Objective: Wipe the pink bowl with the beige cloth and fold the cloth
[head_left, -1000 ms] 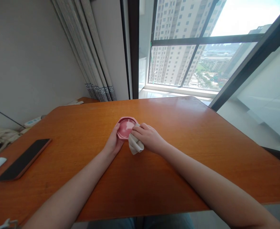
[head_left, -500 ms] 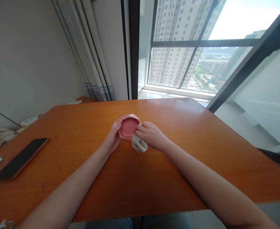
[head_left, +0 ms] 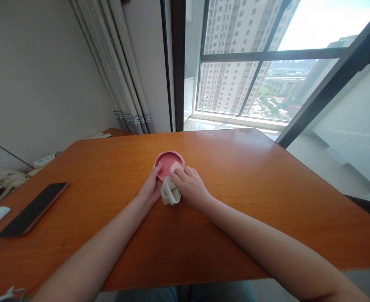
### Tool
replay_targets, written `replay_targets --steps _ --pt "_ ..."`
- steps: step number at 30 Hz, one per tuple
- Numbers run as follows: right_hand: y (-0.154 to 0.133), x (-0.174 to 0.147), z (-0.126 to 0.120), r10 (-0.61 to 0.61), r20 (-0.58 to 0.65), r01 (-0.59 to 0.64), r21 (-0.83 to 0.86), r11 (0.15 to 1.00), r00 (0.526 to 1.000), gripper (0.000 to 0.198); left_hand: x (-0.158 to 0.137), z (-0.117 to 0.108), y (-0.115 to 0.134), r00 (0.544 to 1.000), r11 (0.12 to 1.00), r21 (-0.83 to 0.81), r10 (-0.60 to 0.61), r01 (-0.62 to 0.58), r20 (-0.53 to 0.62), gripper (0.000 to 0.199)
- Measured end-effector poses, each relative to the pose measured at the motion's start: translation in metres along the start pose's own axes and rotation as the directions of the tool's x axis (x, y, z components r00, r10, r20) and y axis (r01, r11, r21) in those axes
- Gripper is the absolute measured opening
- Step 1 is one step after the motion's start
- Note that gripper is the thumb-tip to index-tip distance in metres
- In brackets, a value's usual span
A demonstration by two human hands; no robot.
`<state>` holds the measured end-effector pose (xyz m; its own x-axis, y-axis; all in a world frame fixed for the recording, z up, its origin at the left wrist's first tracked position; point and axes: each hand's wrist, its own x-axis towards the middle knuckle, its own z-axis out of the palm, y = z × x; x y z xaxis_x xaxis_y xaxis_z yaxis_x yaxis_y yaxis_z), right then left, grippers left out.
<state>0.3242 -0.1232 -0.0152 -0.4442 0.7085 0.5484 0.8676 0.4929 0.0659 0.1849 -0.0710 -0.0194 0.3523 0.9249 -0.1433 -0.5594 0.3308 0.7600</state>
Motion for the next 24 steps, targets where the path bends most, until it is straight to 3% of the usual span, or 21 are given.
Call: replay_targets --steps 3,6,8,11,14,18,19,20,22,24 --pt "0.021 -0.001 -0.008 -0.055 0.028 0.055 -0.01 0.998 0.998 0.012 0.001 -0.003 0.003 0.993 0.988 0.107 0.103 -0.108 0.05 0.042" --pt "0.04 -0.001 -0.015 -0.189 0.096 0.191 -0.014 0.981 0.977 0.011 0.005 -0.011 0.004 0.986 0.962 0.218 0.166 -0.161 -0.006 0.05" --pt "0.043 -0.001 -0.017 -0.239 0.136 0.245 -0.03 0.969 0.961 0.012 0.008 -0.017 0.004 0.972 0.928 0.311 0.232 -0.207 -0.046 0.047" --pt "0.034 -0.002 -0.016 -0.225 0.161 0.234 -0.038 0.972 0.961 0.014 0.011 -0.022 0.001 0.945 0.861 0.417 0.326 -0.289 -0.018 0.035" --pt "0.019 -0.002 -0.015 -0.192 0.105 0.193 0.002 0.981 0.976 0.024 0.013 -0.02 0.0 0.946 0.897 0.346 0.316 -0.275 -0.067 0.032" --pt "0.009 -0.005 -0.015 -0.344 -0.011 0.341 0.178 0.923 0.939 0.039 0.01 -0.014 0.003 0.962 0.981 0.075 0.192 -0.181 -0.193 0.031" --pt "0.01 -0.006 -0.014 -0.337 -0.064 0.342 0.224 0.912 0.939 0.04 0.009 -0.013 0.005 0.967 0.988 0.02 0.153 -0.152 -0.204 0.03" --pt "0.012 -0.007 -0.013 -0.273 -0.135 0.3 0.268 0.916 0.953 0.04 0.008 -0.012 0.006 0.971 0.992 -0.019 0.121 -0.127 -0.207 0.029" --pt "0.019 -0.008 -0.011 -0.005 -0.284 0.116 0.375 0.92 0.959 0.041 0.006 -0.011 0.008 0.974 0.993 -0.051 0.091 -0.104 -0.207 0.028" --pt "0.027 -0.006 -0.011 0.287 -0.322 -0.067 0.553 0.831 0.902 0.041 0.004 -0.009 0.007 0.975 0.994 -0.038 0.091 -0.101 -0.205 0.027"
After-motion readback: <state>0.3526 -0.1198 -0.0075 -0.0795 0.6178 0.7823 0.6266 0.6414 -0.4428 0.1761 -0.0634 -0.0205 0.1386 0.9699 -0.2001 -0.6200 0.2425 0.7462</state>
